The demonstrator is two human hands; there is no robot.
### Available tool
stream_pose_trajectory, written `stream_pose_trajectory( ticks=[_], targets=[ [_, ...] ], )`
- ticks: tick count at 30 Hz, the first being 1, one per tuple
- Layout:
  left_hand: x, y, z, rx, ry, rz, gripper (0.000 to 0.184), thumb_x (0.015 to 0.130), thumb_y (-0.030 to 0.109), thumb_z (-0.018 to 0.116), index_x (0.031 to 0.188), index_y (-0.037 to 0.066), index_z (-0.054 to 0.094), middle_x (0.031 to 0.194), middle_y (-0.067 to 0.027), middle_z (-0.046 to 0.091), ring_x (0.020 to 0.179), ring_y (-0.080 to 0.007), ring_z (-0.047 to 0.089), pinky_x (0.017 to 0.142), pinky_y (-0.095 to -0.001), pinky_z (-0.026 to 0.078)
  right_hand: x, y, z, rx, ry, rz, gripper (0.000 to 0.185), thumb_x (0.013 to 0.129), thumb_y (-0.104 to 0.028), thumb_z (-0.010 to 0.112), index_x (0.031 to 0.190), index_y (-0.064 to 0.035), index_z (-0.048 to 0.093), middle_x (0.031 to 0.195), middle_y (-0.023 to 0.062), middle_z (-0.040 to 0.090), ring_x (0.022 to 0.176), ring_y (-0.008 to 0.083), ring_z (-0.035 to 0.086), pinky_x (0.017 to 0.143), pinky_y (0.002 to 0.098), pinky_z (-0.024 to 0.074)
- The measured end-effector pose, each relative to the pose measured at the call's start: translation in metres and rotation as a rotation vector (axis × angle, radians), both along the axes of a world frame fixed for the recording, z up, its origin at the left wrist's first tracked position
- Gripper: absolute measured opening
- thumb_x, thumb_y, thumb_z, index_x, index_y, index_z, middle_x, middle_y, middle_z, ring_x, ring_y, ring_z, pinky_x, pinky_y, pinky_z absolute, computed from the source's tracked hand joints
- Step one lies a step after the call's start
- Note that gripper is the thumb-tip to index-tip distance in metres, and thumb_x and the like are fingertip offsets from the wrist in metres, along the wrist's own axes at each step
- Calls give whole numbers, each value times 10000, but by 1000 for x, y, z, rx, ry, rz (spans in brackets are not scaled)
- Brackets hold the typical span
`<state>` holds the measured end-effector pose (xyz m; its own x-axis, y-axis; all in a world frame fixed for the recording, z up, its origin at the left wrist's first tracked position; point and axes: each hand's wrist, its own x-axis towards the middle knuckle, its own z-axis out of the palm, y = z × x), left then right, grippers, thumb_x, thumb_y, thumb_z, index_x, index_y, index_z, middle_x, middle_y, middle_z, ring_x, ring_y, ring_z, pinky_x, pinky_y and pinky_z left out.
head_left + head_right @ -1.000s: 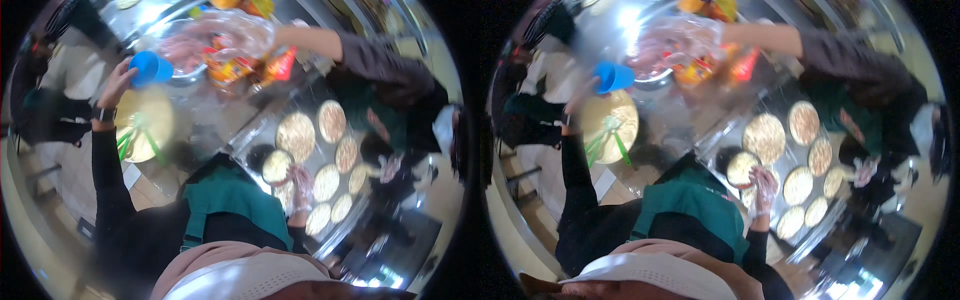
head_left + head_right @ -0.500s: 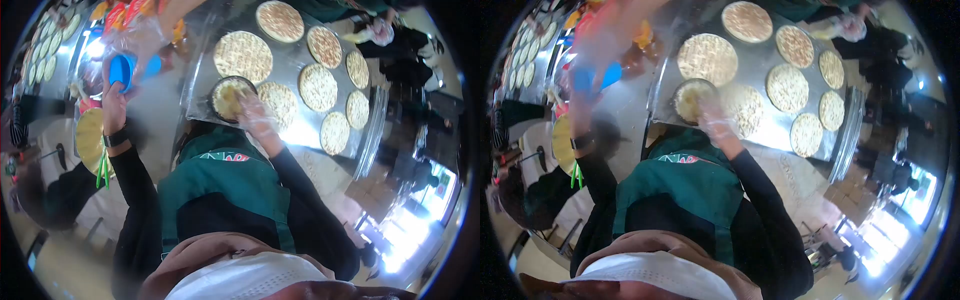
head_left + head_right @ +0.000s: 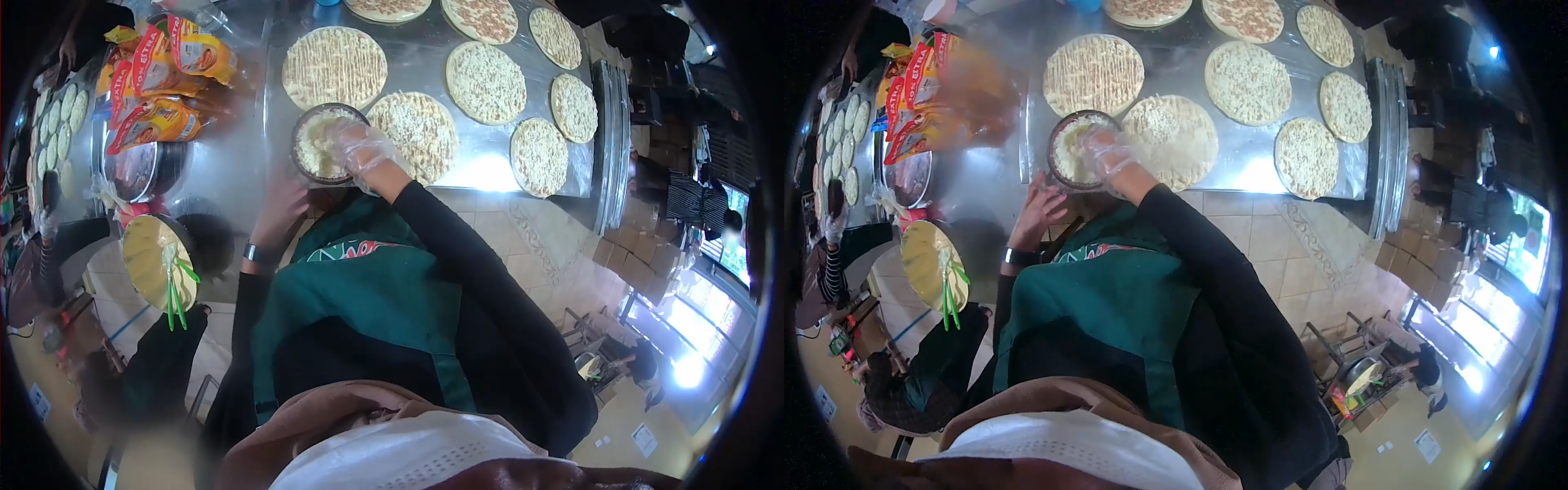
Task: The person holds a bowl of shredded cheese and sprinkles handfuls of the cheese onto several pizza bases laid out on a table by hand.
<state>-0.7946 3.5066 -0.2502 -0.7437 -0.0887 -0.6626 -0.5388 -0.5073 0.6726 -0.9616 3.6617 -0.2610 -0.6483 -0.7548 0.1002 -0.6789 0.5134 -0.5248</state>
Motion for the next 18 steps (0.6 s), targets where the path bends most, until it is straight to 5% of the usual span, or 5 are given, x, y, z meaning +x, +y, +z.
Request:
stream_pose_trajectory(
  ticks=[4,7,10,14,18],
  targets=[
    [0,12,-5,69,55,48,604,898,275,473,1385,177,130,1297,-151,341,1145,-314,453,914,-429,407,-11,16,8,-112,-122,-12,251,784,-237,549,967,-86,631,1002,130,606,814,261,614,713,367,501],
    [-11,20,-4,163,82,115,617,899,209,472,1384,174,93,1316,-170,326,1103,-329,492,887,-431,444,-20,30,37,-392,-1069,-203,227,735,-181,641,932,-69,649,883,114,642,804,183,617,714,294,483],
    [-19,26,-15,128,101,87,547,901,127,426,1364,120,135,1282,-170,359,1110,-346,483,897,-442,453,-35,55,34,-487,-1193,-338,256,748,-229,656,950,-71,647,873,48,625,818,126,581,780,277,456],
    [-34,38,-6,140,119,171,466,894,68,387,1318,60,196,1234,-183,391,1110,-341,480,928,-440,436,-51,89,19,-318,-654,-186,199,790,-102,603,979,-61,649,940,60,643,910,124,591,796,259,466],
    [-35,42,3,77,98,214,402,873,43,413,1260,35,305,1182,-166,435,1101,-308,490,912,-421,445,-56,93,-12,-271,-579,-215,193,791,-135,581,960,-75,653,979,67,634,915,154,587,814,283,456]
  ],
)
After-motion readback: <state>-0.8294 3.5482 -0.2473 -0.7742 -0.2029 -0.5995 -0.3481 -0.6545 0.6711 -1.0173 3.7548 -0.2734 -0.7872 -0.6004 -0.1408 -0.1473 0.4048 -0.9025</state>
